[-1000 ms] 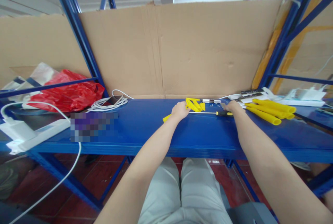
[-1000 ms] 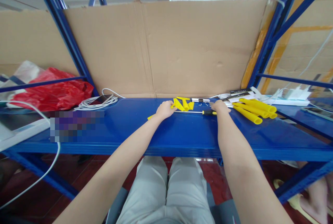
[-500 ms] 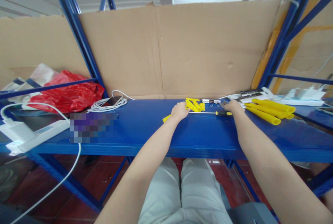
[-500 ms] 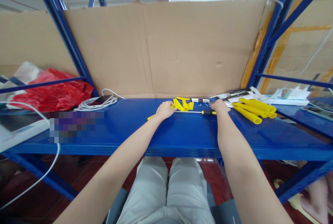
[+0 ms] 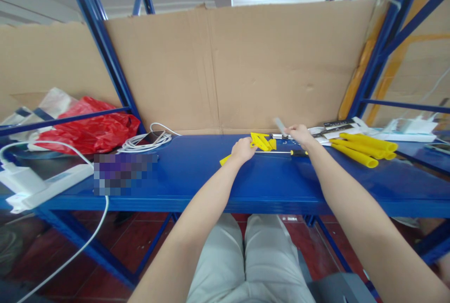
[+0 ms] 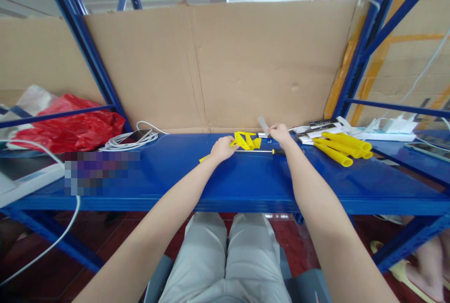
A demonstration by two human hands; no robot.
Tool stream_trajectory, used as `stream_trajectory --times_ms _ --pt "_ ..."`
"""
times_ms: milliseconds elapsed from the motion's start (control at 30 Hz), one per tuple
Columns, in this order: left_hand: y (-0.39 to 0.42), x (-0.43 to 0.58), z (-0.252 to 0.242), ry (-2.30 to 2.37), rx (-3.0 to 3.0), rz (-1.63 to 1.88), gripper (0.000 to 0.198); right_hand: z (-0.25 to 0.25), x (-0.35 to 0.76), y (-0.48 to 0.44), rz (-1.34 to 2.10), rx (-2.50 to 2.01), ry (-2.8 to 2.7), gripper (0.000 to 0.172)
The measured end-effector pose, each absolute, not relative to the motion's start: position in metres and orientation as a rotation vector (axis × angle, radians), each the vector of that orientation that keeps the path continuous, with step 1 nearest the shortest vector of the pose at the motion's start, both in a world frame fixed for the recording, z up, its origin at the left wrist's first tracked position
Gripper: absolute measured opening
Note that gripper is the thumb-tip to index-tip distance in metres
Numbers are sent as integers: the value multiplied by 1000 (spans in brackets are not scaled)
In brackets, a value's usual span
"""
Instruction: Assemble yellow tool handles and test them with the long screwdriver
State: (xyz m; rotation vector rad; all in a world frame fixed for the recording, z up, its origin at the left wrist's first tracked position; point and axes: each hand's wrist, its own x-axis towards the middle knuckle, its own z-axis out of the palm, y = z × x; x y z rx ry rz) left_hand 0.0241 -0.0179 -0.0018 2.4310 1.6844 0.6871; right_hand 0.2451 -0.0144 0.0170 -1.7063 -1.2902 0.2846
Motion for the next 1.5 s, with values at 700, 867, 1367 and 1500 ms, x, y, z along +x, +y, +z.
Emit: stream_trajectory --times_ms 700,867,1367,1500 --pt "-22 25 4 1677 2416 787 32 20 191 -31 715 -1647 -1575 31" --pt "-22 24 5 1689 2415 782 32 19 187 -33 739 -1635 -1533 25" --pt "-22 20 -1 1572 2675 621 46 8 190 -25 861 -1481 -1588 28" --pt "-21 20 -1 1562 2720 620 47 9 193 -26 895 -1448 -1604 30"
